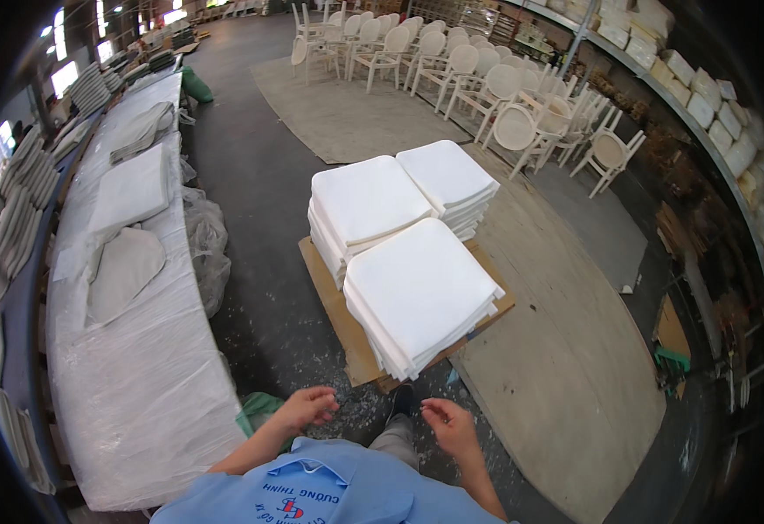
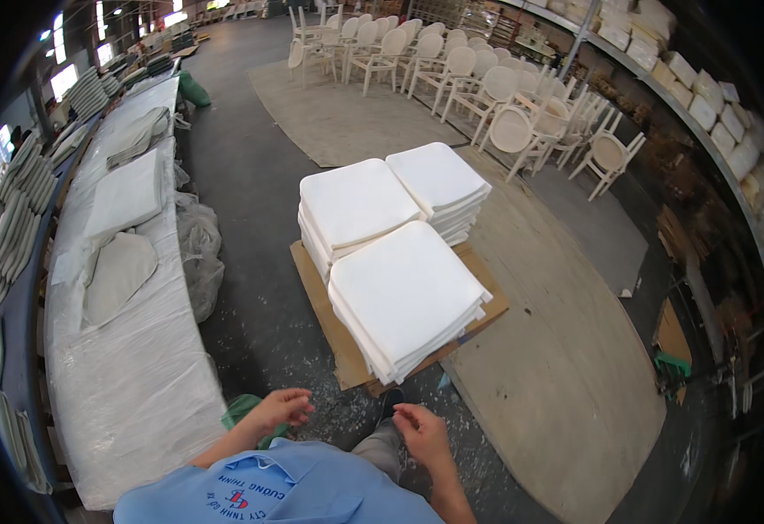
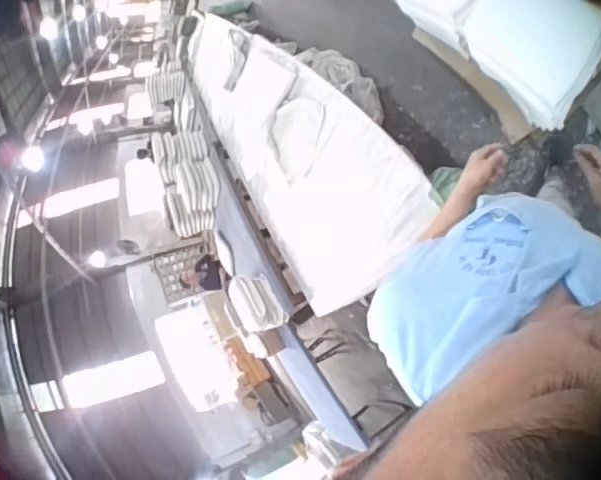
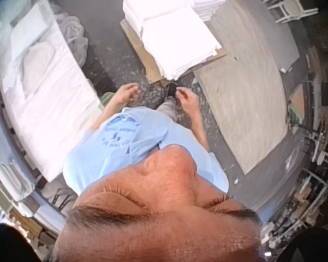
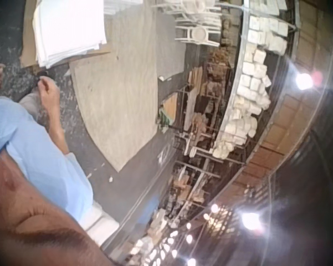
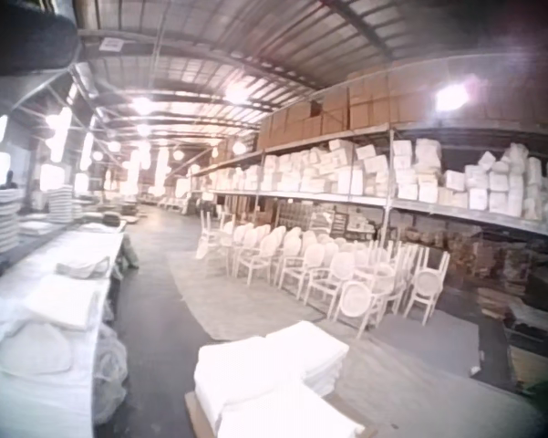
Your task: The person picks up a white cushion and places it on a table. They then unfold a white sheet, place the cushion on it, and wrap the cushion by folding the sheet around it. The wrapped cushion is placed on a stack of similar items.
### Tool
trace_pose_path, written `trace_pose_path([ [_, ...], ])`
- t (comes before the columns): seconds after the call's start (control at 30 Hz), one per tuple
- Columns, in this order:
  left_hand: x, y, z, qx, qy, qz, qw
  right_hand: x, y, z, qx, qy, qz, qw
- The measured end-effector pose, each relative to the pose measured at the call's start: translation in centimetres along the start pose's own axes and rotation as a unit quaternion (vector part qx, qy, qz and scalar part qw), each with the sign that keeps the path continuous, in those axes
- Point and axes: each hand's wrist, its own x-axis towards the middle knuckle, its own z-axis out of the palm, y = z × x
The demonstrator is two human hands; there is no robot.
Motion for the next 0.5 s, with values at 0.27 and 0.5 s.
trace_pose_path([
  [0.27,18.3,5.0,11.7,-0.103,0.047,-0.108,0.988,29.2,10.9,-14.9,0.019,0.005,0.079,0.997],
  [0.5,30.2,8.7,14.8,-0.054,0.293,-0.105,0.949,49.5,19.9,-16.7,-0.267,0.106,0.118,0.951],
])
